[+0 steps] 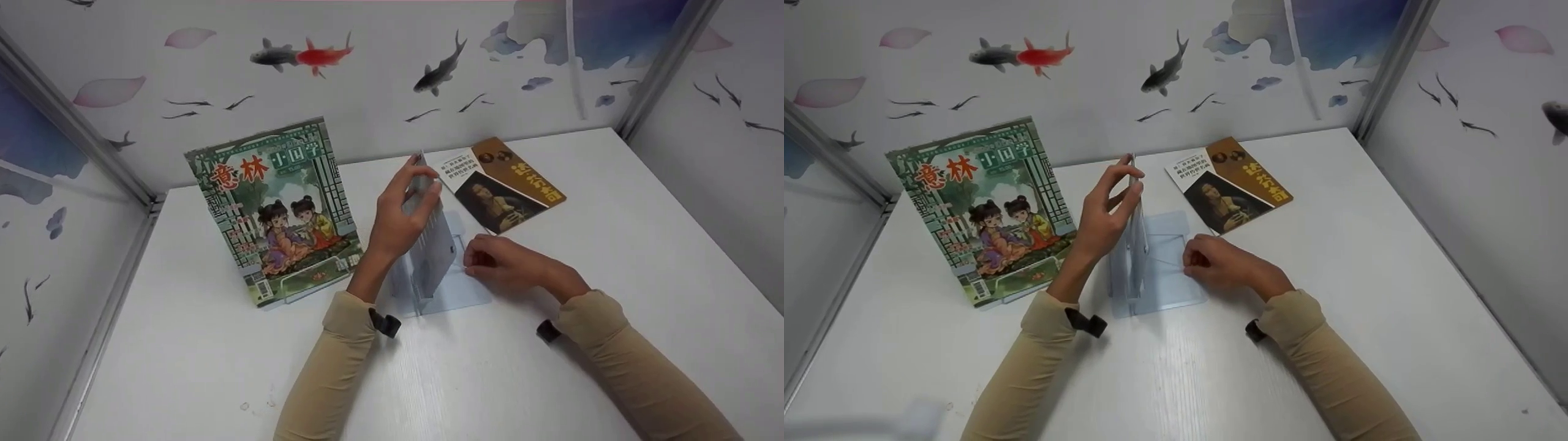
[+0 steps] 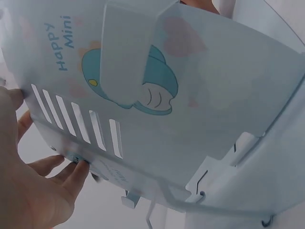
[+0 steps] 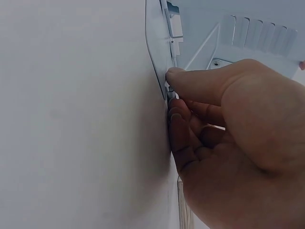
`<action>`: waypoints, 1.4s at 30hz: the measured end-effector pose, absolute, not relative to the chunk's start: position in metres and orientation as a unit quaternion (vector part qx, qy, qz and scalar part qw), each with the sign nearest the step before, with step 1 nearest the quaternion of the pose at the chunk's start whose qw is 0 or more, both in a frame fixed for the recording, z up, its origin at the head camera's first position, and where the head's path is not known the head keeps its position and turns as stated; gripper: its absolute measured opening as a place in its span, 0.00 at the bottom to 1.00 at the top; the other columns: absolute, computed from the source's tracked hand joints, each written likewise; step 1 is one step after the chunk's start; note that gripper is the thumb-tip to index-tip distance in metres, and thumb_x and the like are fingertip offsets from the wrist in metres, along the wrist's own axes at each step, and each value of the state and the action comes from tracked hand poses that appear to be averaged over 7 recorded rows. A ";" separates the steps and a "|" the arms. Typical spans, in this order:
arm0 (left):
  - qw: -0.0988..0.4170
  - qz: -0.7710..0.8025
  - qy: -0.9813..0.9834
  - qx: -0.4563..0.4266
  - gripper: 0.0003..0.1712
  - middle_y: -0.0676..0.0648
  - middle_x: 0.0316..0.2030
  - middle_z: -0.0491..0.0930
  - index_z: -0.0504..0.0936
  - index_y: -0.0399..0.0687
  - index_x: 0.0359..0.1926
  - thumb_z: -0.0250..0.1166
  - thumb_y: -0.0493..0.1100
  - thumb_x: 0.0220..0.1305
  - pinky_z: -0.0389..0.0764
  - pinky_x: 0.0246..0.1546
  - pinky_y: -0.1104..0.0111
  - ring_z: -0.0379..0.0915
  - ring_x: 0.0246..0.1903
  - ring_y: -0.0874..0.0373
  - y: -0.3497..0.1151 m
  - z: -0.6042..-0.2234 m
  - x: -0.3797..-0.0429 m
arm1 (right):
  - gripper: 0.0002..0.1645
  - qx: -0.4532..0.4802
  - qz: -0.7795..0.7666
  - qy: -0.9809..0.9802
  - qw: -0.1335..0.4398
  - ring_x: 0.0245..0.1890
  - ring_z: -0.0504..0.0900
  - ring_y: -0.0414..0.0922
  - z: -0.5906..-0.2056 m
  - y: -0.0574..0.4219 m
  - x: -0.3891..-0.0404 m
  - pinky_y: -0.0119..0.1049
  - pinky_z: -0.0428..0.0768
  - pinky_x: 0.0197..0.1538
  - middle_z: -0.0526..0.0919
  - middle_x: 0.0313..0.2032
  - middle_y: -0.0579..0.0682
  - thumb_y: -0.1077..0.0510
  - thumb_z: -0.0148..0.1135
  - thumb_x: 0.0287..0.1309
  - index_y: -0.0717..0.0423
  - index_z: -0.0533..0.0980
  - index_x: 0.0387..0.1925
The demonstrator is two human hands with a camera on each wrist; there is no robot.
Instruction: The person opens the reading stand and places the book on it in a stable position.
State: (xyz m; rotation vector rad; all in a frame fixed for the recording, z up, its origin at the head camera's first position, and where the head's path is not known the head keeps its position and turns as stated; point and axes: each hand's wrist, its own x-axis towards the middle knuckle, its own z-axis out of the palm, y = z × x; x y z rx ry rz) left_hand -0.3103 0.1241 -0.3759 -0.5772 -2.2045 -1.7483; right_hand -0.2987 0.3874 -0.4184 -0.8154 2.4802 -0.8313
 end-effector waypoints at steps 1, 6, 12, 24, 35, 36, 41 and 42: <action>0.133 -0.601 -0.763 -0.198 0.19 0.51 0.83 0.63 0.80 0.60 0.63 0.61 0.60 0.80 0.76 0.75 0.50 0.55 0.84 0.57 0.126 -0.376 -0.310 | 0.07 -0.288 -0.298 0.888 0.201 0.43 0.79 0.44 -0.418 0.387 -0.298 0.31 0.81 0.48 0.82 0.42 0.46 0.54 0.69 0.74 0.46 0.81 0.50; 0.125 -0.579 -0.784 -0.185 0.20 0.51 0.83 0.63 0.80 0.64 0.63 0.61 0.63 0.79 0.76 0.75 0.50 0.57 0.84 0.56 0.137 -0.374 -0.310 | 0.08 -0.292 -0.303 0.886 0.193 0.41 0.79 0.44 -0.417 0.388 -0.298 0.31 0.81 0.47 0.83 0.41 0.47 0.56 0.70 0.74 0.49 0.82 0.51; 0.109 -0.526 -0.828 -0.162 0.20 0.54 0.84 0.62 0.79 0.74 0.63 0.58 0.68 0.78 0.71 0.77 0.40 0.59 0.84 0.51 0.148 -0.373 -0.308 | 0.20 -0.290 -0.321 0.878 0.204 0.43 0.81 0.44 -0.418 0.390 -0.297 0.33 0.82 0.50 0.86 0.48 0.46 0.55 0.68 0.75 0.48 0.78 0.64; 0.109 -0.522 -0.826 -0.180 0.21 0.57 0.84 0.62 0.80 0.76 0.65 0.59 0.69 0.78 0.68 0.80 0.44 0.58 0.84 0.54 0.145 -0.375 -0.311 | 0.09 -0.286 -0.335 0.883 0.163 0.42 0.84 0.42 -0.417 0.401 -0.289 0.31 0.84 0.49 0.89 0.44 0.47 0.57 0.72 0.72 0.51 0.84 0.50; 0.080 -0.539 -0.808 -0.224 0.30 0.57 0.85 0.59 0.70 0.82 0.77 0.62 0.65 0.78 0.61 0.82 0.41 0.50 0.86 0.56 0.127 -0.388 -0.317 | 0.06 -0.299 -0.380 0.867 0.119 0.38 0.85 0.41 -0.407 0.399 -0.277 0.31 0.85 0.43 0.90 0.37 0.45 0.51 0.70 0.74 0.49 0.85 0.43; 0.078 -0.534 -0.811 -0.225 0.32 0.58 0.84 0.60 0.68 0.83 0.79 0.62 0.64 0.78 0.61 0.82 0.41 0.50 0.86 0.56 0.124 -0.390 -0.318 | 0.07 -0.305 -0.384 0.864 0.114 0.38 0.86 0.41 -0.404 0.396 -0.275 0.31 0.85 0.43 0.90 0.38 0.44 0.51 0.70 0.74 0.49 0.85 0.44; 0.056 -0.516 -0.825 -0.224 0.37 0.56 0.83 0.62 0.64 0.74 0.83 0.64 0.62 0.78 0.70 0.79 0.45 0.56 0.83 0.53 0.109 -0.398 -0.325 | 0.14 -0.331 -0.410 0.845 0.090 0.38 0.86 0.42 -0.390 0.382 -0.260 0.37 0.87 0.43 0.90 0.41 0.41 0.51 0.72 0.72 0.43 0.85 0.56; 0.050 -0.511 -0.829 -0.222 0.38 0.55 0.83 0.63 0.64 0.70 0.83 0.63 0.62 0.78 0.71 0.78 0.46 0.58 0.83 0.53 0.107 -0.399 -0.326 | 0.17 -0.334 -0.418 0.840 0.091 0.38 0.86 0.43 -0.387 0.379 -0.257 0.38 0.87 0.43 0.90 0.42 0.40 0.52 0.73 0.71 0.41 0.84 0.59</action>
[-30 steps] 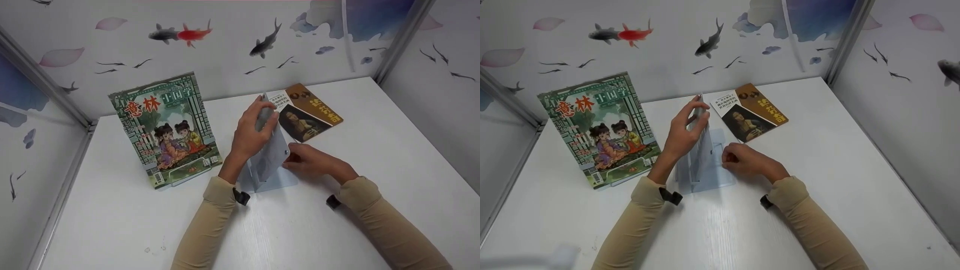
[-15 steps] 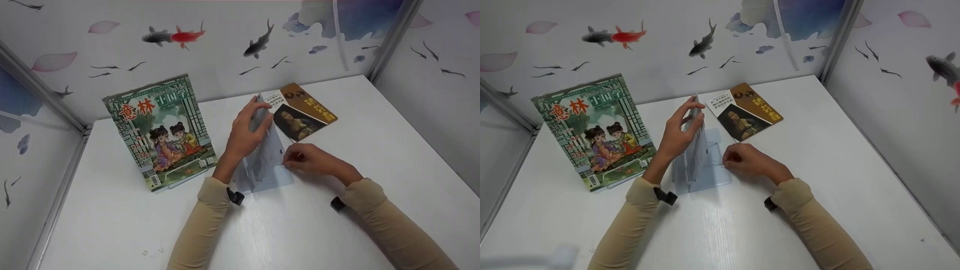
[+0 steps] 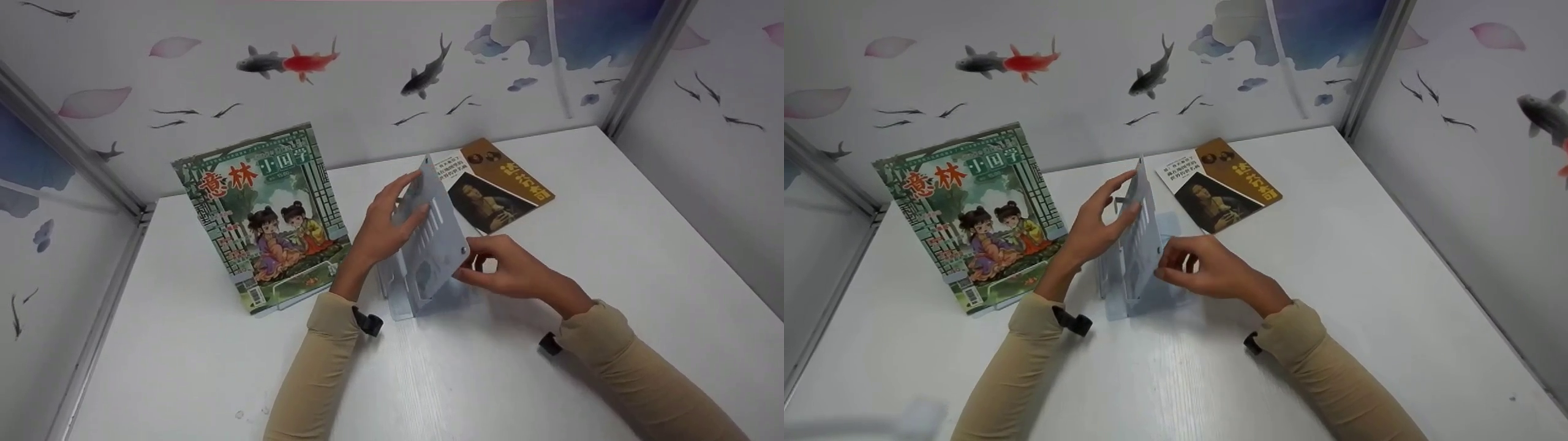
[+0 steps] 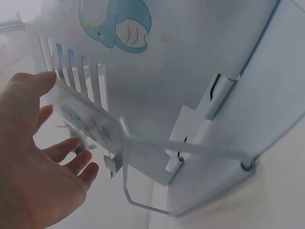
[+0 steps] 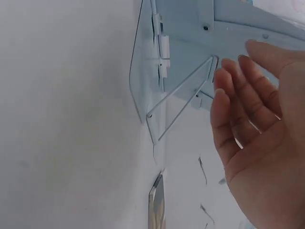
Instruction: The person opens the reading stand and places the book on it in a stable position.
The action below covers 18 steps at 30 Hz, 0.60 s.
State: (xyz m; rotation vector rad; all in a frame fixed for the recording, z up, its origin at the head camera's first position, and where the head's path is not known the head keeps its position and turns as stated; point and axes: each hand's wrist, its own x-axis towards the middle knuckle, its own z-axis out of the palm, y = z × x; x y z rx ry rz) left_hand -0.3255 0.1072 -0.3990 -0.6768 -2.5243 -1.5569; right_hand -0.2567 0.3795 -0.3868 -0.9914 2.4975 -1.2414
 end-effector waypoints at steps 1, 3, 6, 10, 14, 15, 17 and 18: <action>0.041 -0.509 -0.831 -0.220 0.38 0.53 0.83 0.64 0.64 0.66 0.83 0.63 0.62 0.79 0.72 0.77 0.47 0.61 0.82 0.52 0.105 -0.401 -0.326 | 0.18 -0.336 -0.423 0.836 0.092 0.38 0.85 0.43 -0.384 0.377 -0.253 0.39 0.87 0.44 0.89 0.42 0.40 0.52 0.73 0.71 0.40 0.84 0.60; 0.026 -0.503 -0.836 -0.217 0.38 0.50 0.82 0.65 0.64 0.61 0.83 0.62 0.61 0.80 0.72 0.78 0.48 0.63 0.81 0.50 0.102 -0.404 -0.327 | 0.20 -0.342 -0.429 0.831 0.098 0.38 0.85 0.42 -0.379 0.373 -0.247 0.40 0.88 0.44 0.89 0.41 0.40 0.52 0.74 0.69 0.39 0.83 0.61; 0.012 -0.501 -0.838 -0.218 0.39 0.48 0.81 0.67 0.63 0.55 0.83 0.62 0.60 0.80 0.72 0.78 0.49 0.65 0.80 0.50 0.099 -0.408 -0.329 | 0.23 -0.347 -0.429 0.828 0.100 0.37 0.86 0.42 -0.376 0.366 -0.241 0.39 0.88 0.42 0.89 0.41 0.41 0.50 0.76 0.67 0.41 0.83 0.62; 0.012 -0.493 -0.841 -0.225 0.40 0.47 0.79 0.70 0.64 0.51 0.83 0.64 0.58 0.79 0.69 0.80 0.50 0.65 0.80 0.51 0.092 -0.413 -0.330 | 0.28 -0.345 -0.419 0.836 0.081 0.35 0.86 0.42 -0.380 0.359 -0.240 0.36 0.87 0.39 0.91 0.43 0.43 0.47 0.78 0.65 0.46 0.82 0.64; 0.012 -0.485 -0.842 -0.234 0.42 0.46 0.78 0.71 0.62 0.48 0.83 0.66 0.55 0.78 0.69 0.80 0.50 0.65 0.79 0.51 0.084 -0.416 -0.329 | 0.29 -0.342 -0.416 0.839 0.084 0.35 0.87 0.45 -0.385 0.358 -0.241 0.37 0.88 0.38 0.91 0.44 0.42 0.46 0.77 0.67 0.46 0.81 0.66; 0.011 -0.487 -0.841 -0.235 0.42 0.45 0.78 0.71 0.62 0.47 0.84 0.67 0.53 0.78 0.70 0.79 0.50 0.65 0.79 0.51 0.083 -0.416 -0.328 | 0.29 -0.341 -0.416 0.838 0.088 0.35 0.87 0.46 -0.385 0.358 -0.241 0.38 0.88 0.38 0.91 0.45 0.42 0.46 0.77 0.67 0.45 0.81 0.67; 0.011 -0.490 -0.840 -0.235 0.41 0.45 0.77 0.72 0.61 0.47 0.84 0.67 0.50 0.78 0.74 0.77 0.51 0.66 0.79 0.52 0.081 -0.416 -0.327 | 0.29 -0.340 -0.419 0.836 0.094 0.35 0.86 0.46 -0.386 0.359 -0.241 0.38 0.87 0.38 0.90 0.45 0.42 0.47 0.77 0.67 0.45 0.80 0.67; 0.010 -0.492 -0.838 -0.235 0.41 0.45 0.77 0.72 0.61 0.47 0.84 0.67 0.48 0.78 0.75 0.75 0.52 0.66 0.79 0.52 0.081 -0.416 -0.327 | 0.30 -0.339 -0.421 0.836 0.096 0.35 0.86 0.46 -0.387 0.359 -0.241 0.38 0.87 0.38 0.90 0.45 0.43 0.48 0.77 0.67 0.45 0.80 0.68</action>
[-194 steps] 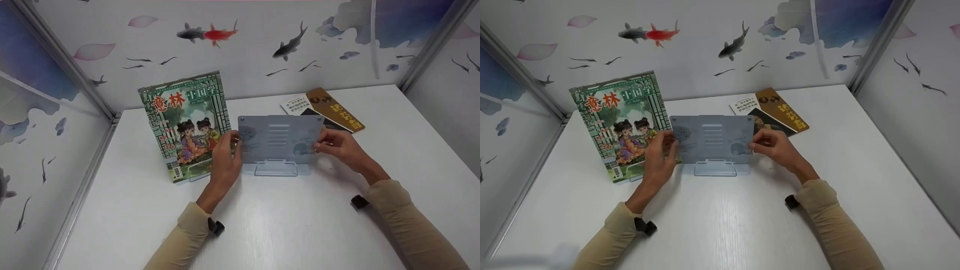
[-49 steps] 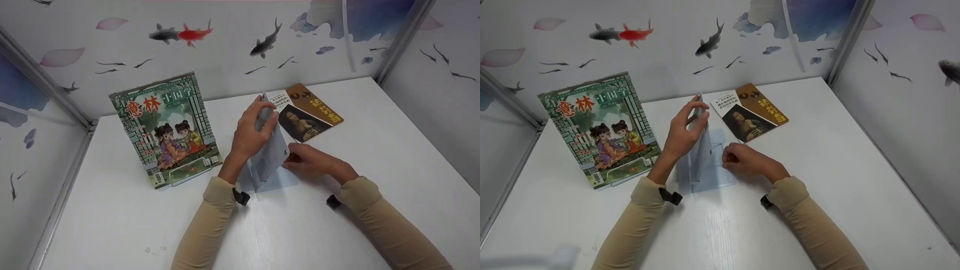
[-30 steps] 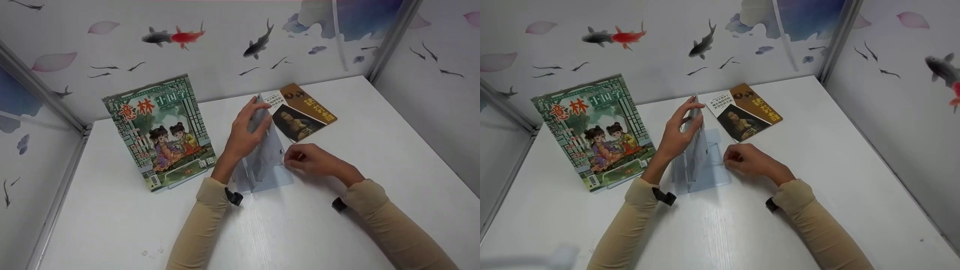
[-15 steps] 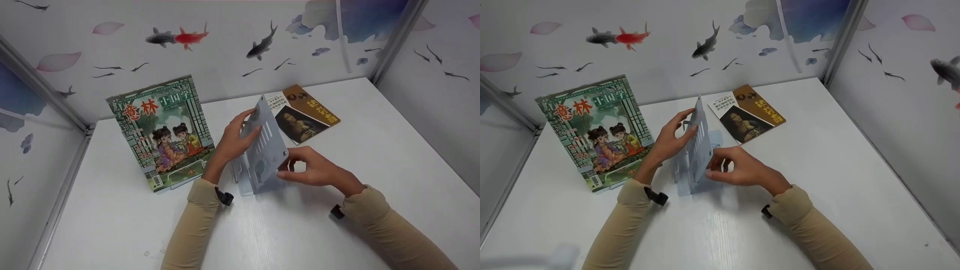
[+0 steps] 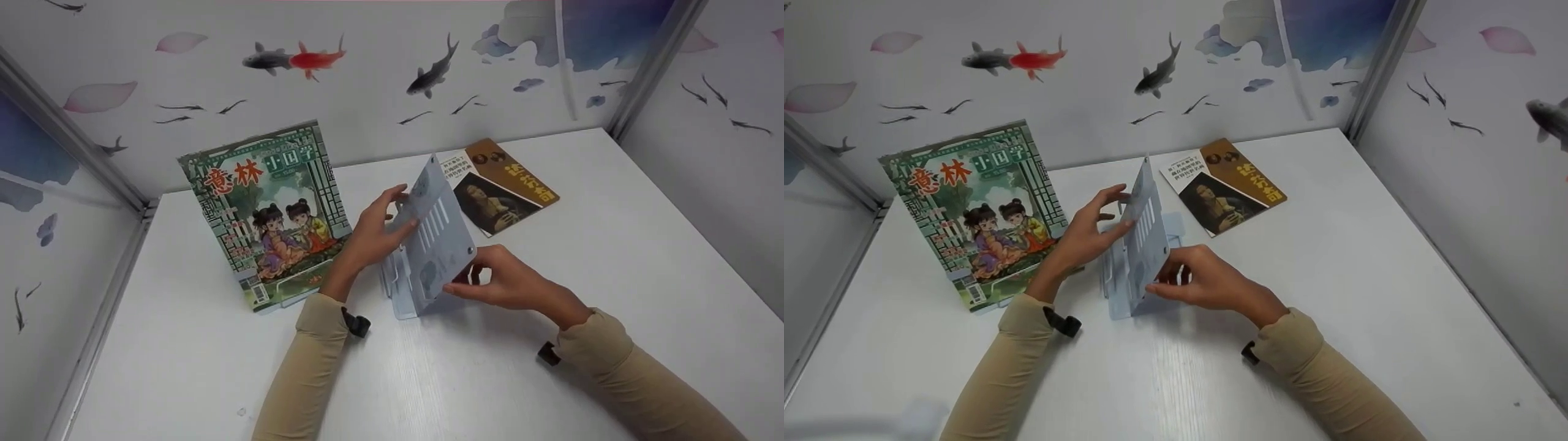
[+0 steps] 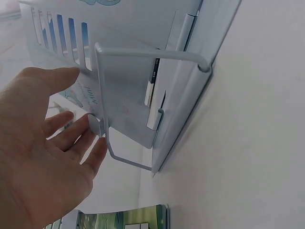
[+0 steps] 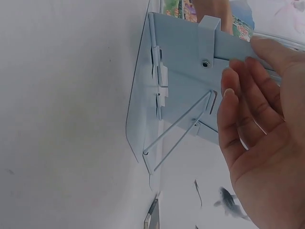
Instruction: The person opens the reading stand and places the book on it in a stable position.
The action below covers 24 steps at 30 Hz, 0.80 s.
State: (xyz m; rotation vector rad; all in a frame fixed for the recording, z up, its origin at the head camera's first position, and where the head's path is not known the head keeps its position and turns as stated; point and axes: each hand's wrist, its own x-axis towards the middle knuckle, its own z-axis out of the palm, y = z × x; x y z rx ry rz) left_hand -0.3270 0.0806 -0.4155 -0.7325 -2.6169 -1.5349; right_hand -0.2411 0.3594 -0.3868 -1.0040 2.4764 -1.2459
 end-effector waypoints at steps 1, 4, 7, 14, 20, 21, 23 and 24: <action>0.011 -0.492 -0.838 -0.235 0.41 0.44 0.77 0.72 0.61 0.46 0.84 0.67 0.47 0.79 0.76 0.74 0.53 0.66 0.78 0.52 0.081 -0.416 -0.327 | 0.31 -0.338 -0.422 0.836 0.098 0.35 0.86 0.45 -0.387 0.360 -0.241 0.37 0.87 0.38 0.90 0.46 0.43 0.48 0.77 0.68 0.46 0.79 0.69; 0.010 -0.490 -0.840 -0.233 0.38 0.43 0.79 0.69 0.61 0.46 0.83 0.65 0.44 0.80 0.76 0.76 0.55 0.66 0.78 0.50 0.083 -0.418 -0.327 | 0.32 -0.336 -0.425 0.835 0.099 0.35 0.86 0.44 -0.388 0.360 -0.241 0.37 0.87 0.38 0.90 0.49 0.44 0.49 0.76 0.68 0.46 0.78 0.70; 0.005 -0.493 -0.839 -0.231 0.36 0.41 0.80 0.67 0.61 0.44 0.83 0.62 0.42 0.81 0.72 0.79 0.55 0.66 0.79 0.47 0.084 -0.420 -0.327 | 0.32 -0.336 -0.427 0.834 0.097 0.36 0.86 0.45 -0.388 0.360 -0.241 0.37 0.87 0.39 0.90 0.51 0.44 0.48 0.76 0.68 0.46 0.78 0.71; 0.004 -0.513 -0.829 -0.224 0.34 0.40 0.78 0.69 0.65 0.43 0.81 0.63 0.42 0.81 0.74 0.78 0.54 0.69 0.77 0.45 0.080 -0.423 -0.329 | 0.32 -0.348 -0.427 0.829 0.090 0.37 0.86 0.43 -0.386 0.362 -0.243 0.39 0.88 0.41 0.90 0.53 0.45 0.51 0.77 0.67 0.47 0.79 0.70; 0.017 -0.492 -0.844 -0.212 0.31 0.39 0.71 0.72 0.68 0.42 0.78 0.64 0.43 0.81 0.76 0.76 0.54 0.73 0.71 0.46 0.073 -0.422 -0.327 | 0.36 -0.339 -0.427 0.831 0.106 0.40 0.88 0.44 -0.384 0.370 -0.247 0.42 0.91 0.43 0.89 0.57 0.44 0.55 0.78 0.64 0.46 0.77 0.72; 0.019 -0.482 -0.850 -0.212 0.31 0.38 0.71 0.72 0.68 0.42 0.78 0.64 0.43 0.81 0.76 0.75 0.53 0.73 0.70 0.46 0.072 -0.422 -0.326 | 0.37 -0.335 -0.426 0.833 0.114 0.41 0.88 0.46 -0.383 0.371 -0.249 0.42 0.91 0.44 0.89 0.58 0.45 0.55 0.78 0.64 0.46 0.76 0.73; 0.020 -0.459 -0.864 -0.208 0.31 0.38 0.69 0.71 0.68 0.41 0.78 0.64 0.42 0.80 0.76 0.75 0.54 0.73 0.70 0.46 0.069 -0.420 -0.323 | 0.39 -0.320 -0.428 0.834 0.138 0.43 0.88 0.49 -0.383 0.376 -0.252 0.41 0.90 0.46 0.88 0.60 0.47 0.54 0.78 0.65 0.46 0.75 0.75; 0.020 -0.447 -0.870 -0.206 0.31 0.38 0.69 0.70 0.67 0.41 0.78 0.63 0.42 0.80 0.76 0.75 0.54 0.72 0.70 0.46 0.067 -0.419 -0.321 | 0.39 -0.310 -0.430 0.835 0.151 0.44 0.88 0.49 -0.383 0.379 -0.254 0.41 0.90 0.48 0.88 0.61 0.47 0.54 0.77 0.65 0.45 0.74 0.75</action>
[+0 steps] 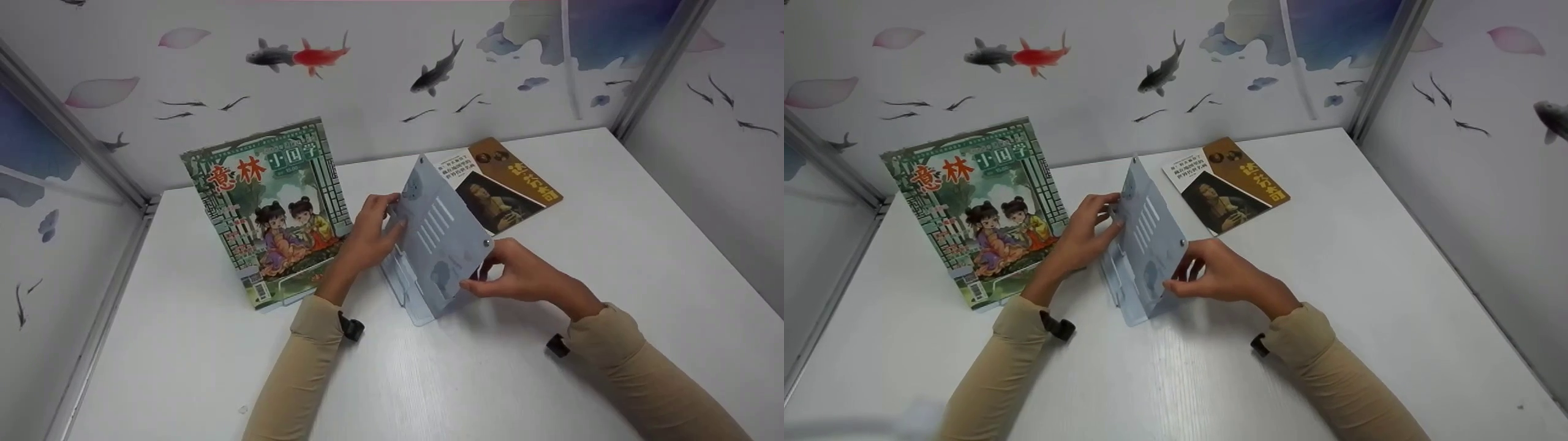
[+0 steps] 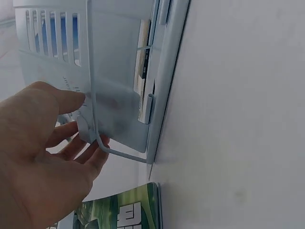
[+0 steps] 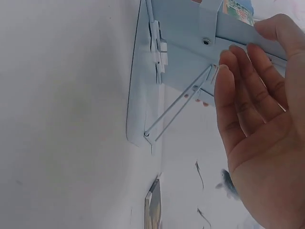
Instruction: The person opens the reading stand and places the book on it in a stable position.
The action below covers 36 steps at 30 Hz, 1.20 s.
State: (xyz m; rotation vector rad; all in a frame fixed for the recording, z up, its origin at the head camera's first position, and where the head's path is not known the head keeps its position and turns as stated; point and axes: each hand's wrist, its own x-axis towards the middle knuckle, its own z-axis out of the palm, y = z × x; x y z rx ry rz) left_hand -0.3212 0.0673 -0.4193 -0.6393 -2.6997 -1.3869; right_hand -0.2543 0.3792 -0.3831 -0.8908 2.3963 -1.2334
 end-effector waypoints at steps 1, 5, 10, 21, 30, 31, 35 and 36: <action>0.020 -0.437 -0.876 -0.203 0.31 0.38 0.69 0.70 0.67 0.41 0.78 0.63 0.42 0.80 0.76 0.75 0.54 0.72 0.71 0.46 0.066 -0.419 -0.319 | 0.41 -0.302 -0.430 0.835 0.164 0.46 0.88 0.50 -0.383 0.382 -0.256 0.40 0.90 0.50 0.87 0.62 0.48 0.53 0.77 0.66 0.45 0.73 0.77; 0.012 -0.422 -0.888 -0.183 0.30 0.39 0.68 0.69 0.68 0.41 0.77 0.63 0.41 0.81 0.77 0.74 0.56 0.72 0.70 0.47 0.058 -0.416 -0.312 | 0.38 -0.277 -0.443 0.828 0.201 0.48 0.87 0.50 -0.383 0.396 -0.266 0.40 0.89 0.55 0.86 0.64 0.50 0.52 0.76 0.68 0.46 0.73 0.76; -0.015 -0.454 -0.876 -0.161 0.27 0.42 0.68 0.70 0.69 0.42 0.75 0.62 0.40 0.82 0.80 0.72 0.60 0.73 0.70 0.49 0.047 -0.412 -0.305 | 0.32 -0.258 -0.473 0.819 0.196 0.49 0.89 0.52 -0.388 0.417 -0.281 0.38 0.89 0.56 0.88 0.62 0.51 0.54 0.75 0.69 0.45 0.77 0.72; -0.042 -0.503 -0.850 -0.149 0.23 0.44 0.71 0.78 0.75 0.46 0.72 0.64 0.43 0.81 0.84 0.67 0.59 0.80 0.69 0.50 0.038 -0.403 -0.299 | 0.19 -0.205 -0.507 0.826 0.140 0.43 0.92 0.50 -0.396 0.446 -0.309 0.37 0.91 0.50 0.91 0.50 0.53 0.53 0.69 0.75 0.54 0.82 0.61; -0.038 -0.491 -0.861 -0.129 0.18 0.41 0.63 0.85 0.77 0.46 0.63 0.67 0.40 0.78 0.86 0.65 0.57 0.86 0.63 0.49 0.028 -0.402 -0.282 | 0.17 -0.171 -0.510 0.840 0.069 0.42 0.91 0.47 -0.399 0.432 -0.310 0.34 0.92 0.47 0.89 0.49 0.54 0.50 0.70 0.74 0.54 0.86 0.57; -0.039 -0.491 -0.861 -0.124 0.18 0.41 0.63 0.85 0.77 0.46 0.63 0.67 0.41 0.78 0.86 0.65 0.57 0.86 0.63 0.49 0.027 -0.402 -0.280 | 0.18 -0.168 -0.509 0.842 0.062 0.42 0.91 0.47 -0.399 0.430 -0.310 0.34 0.91 0.47 0.90 0.50 0.54 0.49 0.70 0.74 0.53 0.86 0.58; -0.029 -0.496 -0.861 -0.107 0.16 0.42 0.63 0.85 0.77 0.47 0.61 0.68 0.40 0.77 0.86 0.64 0.57 0.86 0.62 0.49 0.026 -0.401 -0.273 | 0.20 -0.153 -0.502 0.851 0.031 0.43 0.91 0.46 -0.400 0.419 -0.312 0.31 0.90 0.48 0.90 0.53 0.55 0.47 0.70 0.74 0.50 0.86 0.60; -0.023 -0.498 -0.861 -0.104 0.16 0.42 0.62 0.86 0.77 0.47 0.61 0.68 0.39 0.77 0.86 0.64 0.57 0.87 0.62 0.49 0.026 -0.402 -0.272 | 0.20 -0.148 -0.500 0.853 0.022 0.43 0.91 0.46 -0.400 0.417 -0.313 0.30 0.90 0.48 0.91 0.53 0.55 0.46 0.69 0.74 0.50 0.86 0.60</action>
